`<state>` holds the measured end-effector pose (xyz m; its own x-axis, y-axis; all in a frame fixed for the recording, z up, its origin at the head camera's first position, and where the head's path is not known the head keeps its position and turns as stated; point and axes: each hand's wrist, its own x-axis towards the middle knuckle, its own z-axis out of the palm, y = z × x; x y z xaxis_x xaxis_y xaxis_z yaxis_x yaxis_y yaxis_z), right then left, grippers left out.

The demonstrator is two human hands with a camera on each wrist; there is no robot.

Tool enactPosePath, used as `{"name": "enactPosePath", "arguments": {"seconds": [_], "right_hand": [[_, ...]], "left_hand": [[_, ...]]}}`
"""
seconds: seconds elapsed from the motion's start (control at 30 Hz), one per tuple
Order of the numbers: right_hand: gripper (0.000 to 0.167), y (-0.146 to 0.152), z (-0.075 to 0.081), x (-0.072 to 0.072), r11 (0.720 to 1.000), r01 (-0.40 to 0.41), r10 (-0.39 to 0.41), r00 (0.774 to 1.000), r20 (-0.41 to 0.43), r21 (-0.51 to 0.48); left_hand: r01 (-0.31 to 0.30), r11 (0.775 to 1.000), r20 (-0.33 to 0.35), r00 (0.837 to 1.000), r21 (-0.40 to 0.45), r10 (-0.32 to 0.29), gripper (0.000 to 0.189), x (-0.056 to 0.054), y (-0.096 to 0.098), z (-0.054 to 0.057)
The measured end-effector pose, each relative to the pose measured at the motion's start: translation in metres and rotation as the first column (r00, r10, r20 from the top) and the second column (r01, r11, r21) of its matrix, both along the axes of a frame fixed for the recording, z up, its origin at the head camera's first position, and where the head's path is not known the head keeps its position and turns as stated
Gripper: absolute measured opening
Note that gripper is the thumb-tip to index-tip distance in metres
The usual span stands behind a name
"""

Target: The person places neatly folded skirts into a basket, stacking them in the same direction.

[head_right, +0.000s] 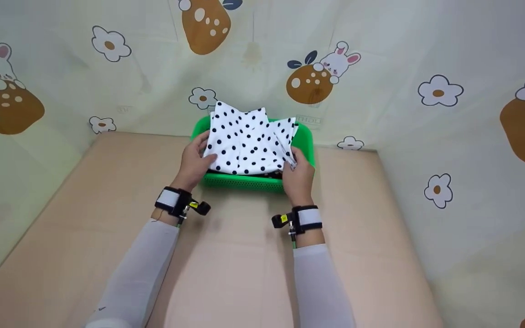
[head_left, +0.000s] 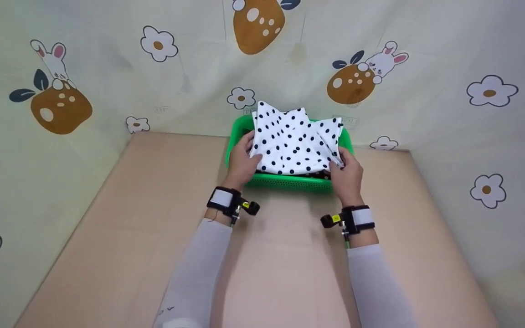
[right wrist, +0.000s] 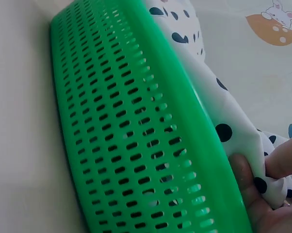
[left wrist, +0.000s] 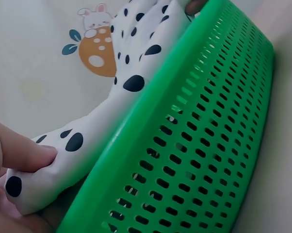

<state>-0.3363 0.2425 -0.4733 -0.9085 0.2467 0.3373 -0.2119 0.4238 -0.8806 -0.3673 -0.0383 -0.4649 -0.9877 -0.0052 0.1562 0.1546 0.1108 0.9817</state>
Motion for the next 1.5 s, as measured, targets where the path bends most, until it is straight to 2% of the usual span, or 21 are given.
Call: {"name": "enactPosePath", "arguments": {"seconds": [0.13,0.27,0.47,0.7,0.93,1.03,1.2,1.33,1.5], "right_hand": [[0.037,0.0002,-0.0014,-0.0009,0.999,0.013,-0.011,0.999,-0.043,0.053],[0.036,0.0007,-0.005,-0.0002,0.996,0.025,-0.019,0.998,-0.067,0.086],[0.035,0.0005,-0.0062,-0.001,0.996,0.023,-0.014,0.995,-0.104,0.089],[0.031,-0.0013,-0.0077,-0.0016,0.996,0.017,-0.004,0.99,-0.14,0.092],[0.034,-0.0009,-0.0076,-0.0007,0.995,-0.005,0.015,0.995,-0.099,0.1],[0.041,-0.0006,-0.007,-0.0012,0.986,0.037,-0.02,0.995,-0.102,0.162],[0.063,0.0025,-0.0054,-0.0016,0.959,0.124,-0.096,0.988,-0.122,0.256],[0.062,0.0061,-0.0037,-0.0011,0.96,0.143,-0.113,0.985,-0.133,0.239],[0.06,0.0072,-0.0027,-0.0012,0.966,0.123,-0.097,0.988,-0.123,0.225]], "left_hand": [[-0.045,0.994,-0.032,0.999,-0.099,0.042,0.071,0.0026,0.0043,0.0002],[-0.041,0.991,-0.043,0.998,-0.13,0.036,0.069,0.0027,0.006,-0.0025],[-0.041,0.991,-0.069,0.997,-0.124,0.032,0.069,0.0011,0.0052,-0.0022],[-0.04,0.993,-0.066,0.997,-0.111,0.033,0.069,-0.0011,0.003,-0.004],[-0.057,0.991,-0.099,0.994,-0.124,0.044,0.068,-0.0024,0.0029,-0.0079],[-0.081,0.98,-0.119,0.991,-0.181,0.06,0.071,-0.0019,0.0034,-0.0075],[-0.151,0.951,-0.182,0.978,-0.268,0.104,0.085,0.0004,0.0013,-0.0063],[-0.154,0.955,-0.2,0.974,-0.255,0.104,0.086,0.0001,-0.0015,-0.0066],[-0.152,0.953,-0.207,0.973,-0.262,0.099,0.082,-0.0003,-0.0013,-0.0057]]}}
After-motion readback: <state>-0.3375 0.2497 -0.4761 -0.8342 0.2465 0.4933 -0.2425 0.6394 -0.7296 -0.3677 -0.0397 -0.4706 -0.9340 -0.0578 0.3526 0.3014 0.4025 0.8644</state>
